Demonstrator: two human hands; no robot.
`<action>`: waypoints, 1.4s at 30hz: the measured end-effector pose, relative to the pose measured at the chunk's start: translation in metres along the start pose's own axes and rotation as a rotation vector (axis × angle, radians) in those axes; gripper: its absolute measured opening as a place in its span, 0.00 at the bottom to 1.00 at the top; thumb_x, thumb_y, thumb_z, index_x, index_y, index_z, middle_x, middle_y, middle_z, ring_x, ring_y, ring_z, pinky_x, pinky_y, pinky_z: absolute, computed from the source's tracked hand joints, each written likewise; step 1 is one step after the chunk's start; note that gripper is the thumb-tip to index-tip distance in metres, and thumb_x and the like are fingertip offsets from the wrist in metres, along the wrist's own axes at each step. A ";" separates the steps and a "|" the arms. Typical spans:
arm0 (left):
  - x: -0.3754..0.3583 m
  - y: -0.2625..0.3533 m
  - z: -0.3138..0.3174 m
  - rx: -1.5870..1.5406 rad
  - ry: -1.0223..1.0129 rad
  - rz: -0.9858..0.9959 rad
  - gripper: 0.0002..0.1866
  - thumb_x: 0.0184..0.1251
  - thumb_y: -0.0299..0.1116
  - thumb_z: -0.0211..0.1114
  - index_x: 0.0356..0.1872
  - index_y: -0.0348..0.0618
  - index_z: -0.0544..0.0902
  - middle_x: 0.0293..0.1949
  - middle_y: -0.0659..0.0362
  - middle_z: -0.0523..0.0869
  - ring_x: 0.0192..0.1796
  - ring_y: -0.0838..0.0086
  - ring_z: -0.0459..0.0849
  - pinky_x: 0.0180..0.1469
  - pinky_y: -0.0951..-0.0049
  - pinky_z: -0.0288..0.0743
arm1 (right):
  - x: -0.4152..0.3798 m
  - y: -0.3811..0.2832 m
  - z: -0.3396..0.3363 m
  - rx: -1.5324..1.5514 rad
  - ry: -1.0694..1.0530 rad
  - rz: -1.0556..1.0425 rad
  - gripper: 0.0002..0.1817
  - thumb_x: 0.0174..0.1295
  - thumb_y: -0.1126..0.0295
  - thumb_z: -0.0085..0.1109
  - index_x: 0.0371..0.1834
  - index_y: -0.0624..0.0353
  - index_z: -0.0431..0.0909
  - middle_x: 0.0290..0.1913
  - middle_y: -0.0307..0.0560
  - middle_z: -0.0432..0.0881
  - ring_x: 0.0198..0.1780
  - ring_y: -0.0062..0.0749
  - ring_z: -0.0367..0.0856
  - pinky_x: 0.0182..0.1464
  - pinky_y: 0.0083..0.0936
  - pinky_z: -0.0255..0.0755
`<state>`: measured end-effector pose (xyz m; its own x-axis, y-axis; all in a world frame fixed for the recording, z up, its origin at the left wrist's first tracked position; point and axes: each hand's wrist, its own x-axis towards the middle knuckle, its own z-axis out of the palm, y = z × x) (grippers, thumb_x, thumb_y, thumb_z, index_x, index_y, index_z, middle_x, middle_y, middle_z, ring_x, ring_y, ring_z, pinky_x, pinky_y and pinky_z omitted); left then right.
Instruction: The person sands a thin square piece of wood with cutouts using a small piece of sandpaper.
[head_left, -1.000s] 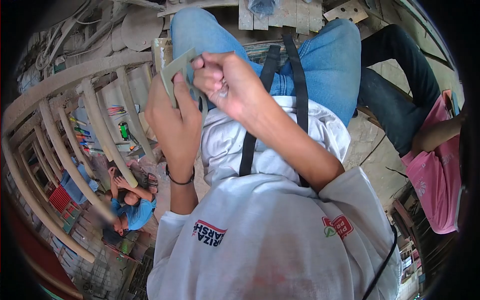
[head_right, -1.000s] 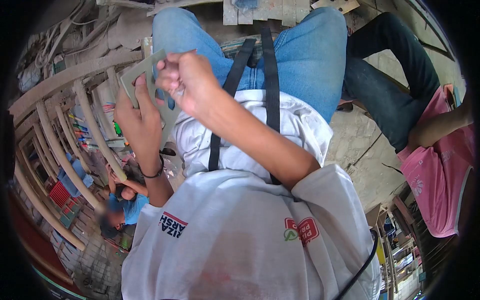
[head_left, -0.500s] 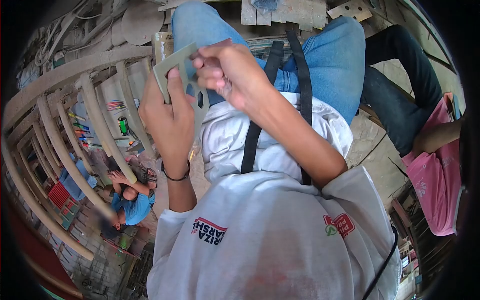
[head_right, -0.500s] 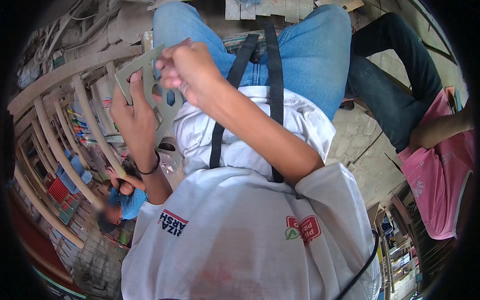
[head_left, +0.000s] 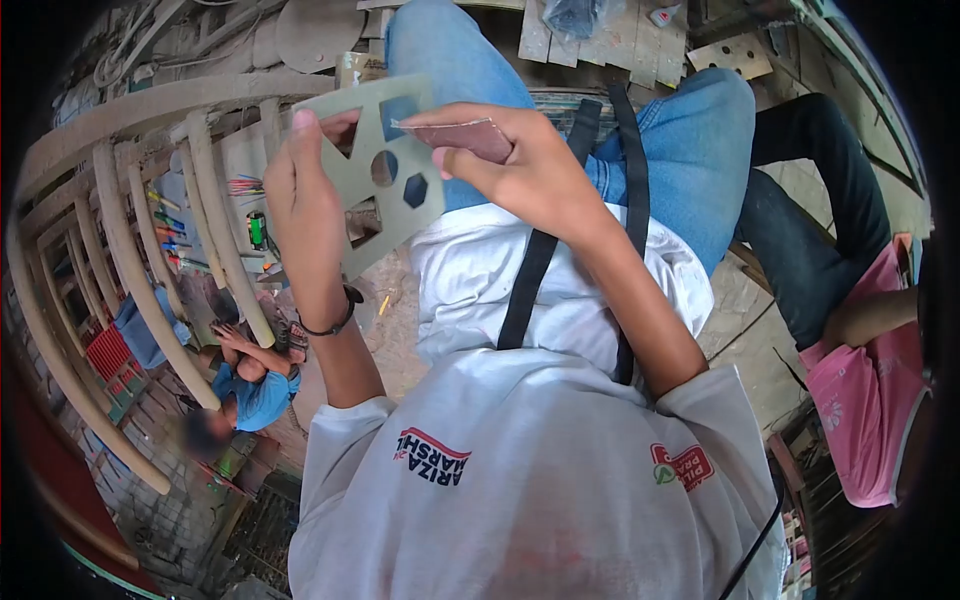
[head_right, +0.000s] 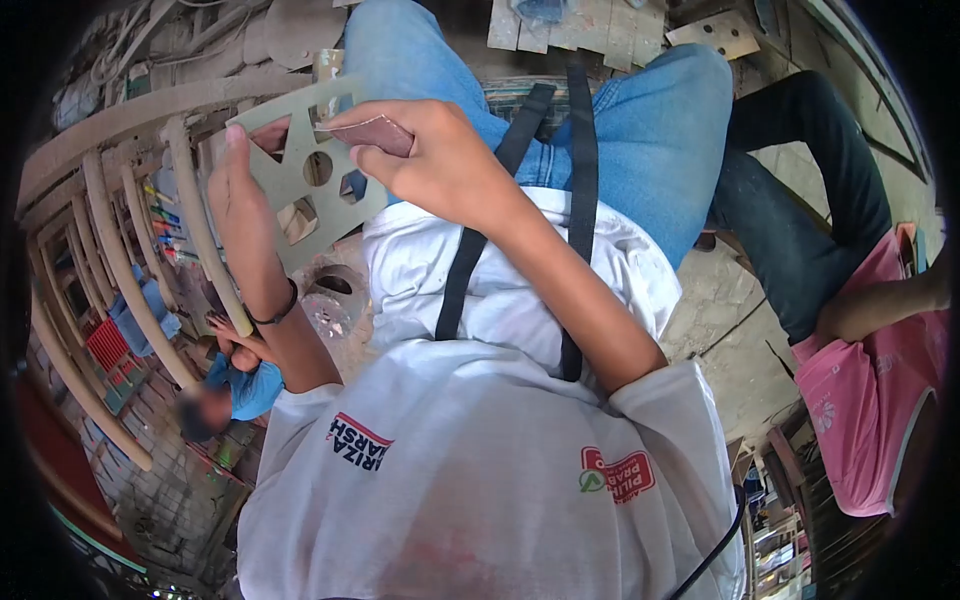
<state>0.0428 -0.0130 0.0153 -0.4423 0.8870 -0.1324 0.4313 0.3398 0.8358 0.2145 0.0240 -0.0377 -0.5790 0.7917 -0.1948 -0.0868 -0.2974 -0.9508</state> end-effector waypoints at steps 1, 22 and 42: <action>0.000 0.001 -0.002 0.000 0.009 -0.003 0.29 0.79 0.45 0.42 0.39 0.29 0.85 0.36 0.54 0.86 0.39 0.73 0.80 0.46 0.74 0.70 | 0.000 -0.001 0.001 -0.046 0.009 -0.086 0.18 0.59 0.79 0.56 0.54 0.59 0.82 0.35 0.39 0.84 0.36 0.20 0.77 0.44 0.19 0.73; 0.031 -0.010 0.021 -0.034 -0.305 0.109 0.27 0.80 0.43 0.37 0.51 0.31 0.80 0.40 0.56 0.84 0.37 0.75 0.76 0.44 0.73 0.71 | 0.020 0.007 -0.022 -0.800 0.035 -0.524 0.24 0.50 0.78 0.62 0.53 0.47 0.83 0.33 0.47 0.78 0.32 0.44 0.80 0.35 0.36 0.75; 0.013 0.018 0.024 -0.325 -0.286 0.007 0.33 0.78 0.55 0.32 0.58 0.43 0.81 0.34 0.61 0.73 0.36 0.77 0.72 0.41 0.77 0.67 | -0.009 -0.009 0.031 0.080 0.172 -0.109 0.15 0.64 0.79 0.50 0.51 0.66 0.81 0.29 0.46 0.79 0.28 0.20 0.74 0.31 0.20 0.69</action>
<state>0.0636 0.0126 0.0156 -0.1845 0.9555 -0.2301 0.1429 0.2577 0.9556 0.1950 0.0030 -0.0201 -0.4162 0.8989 -0.1370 -0.2091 -0.2412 -0.9477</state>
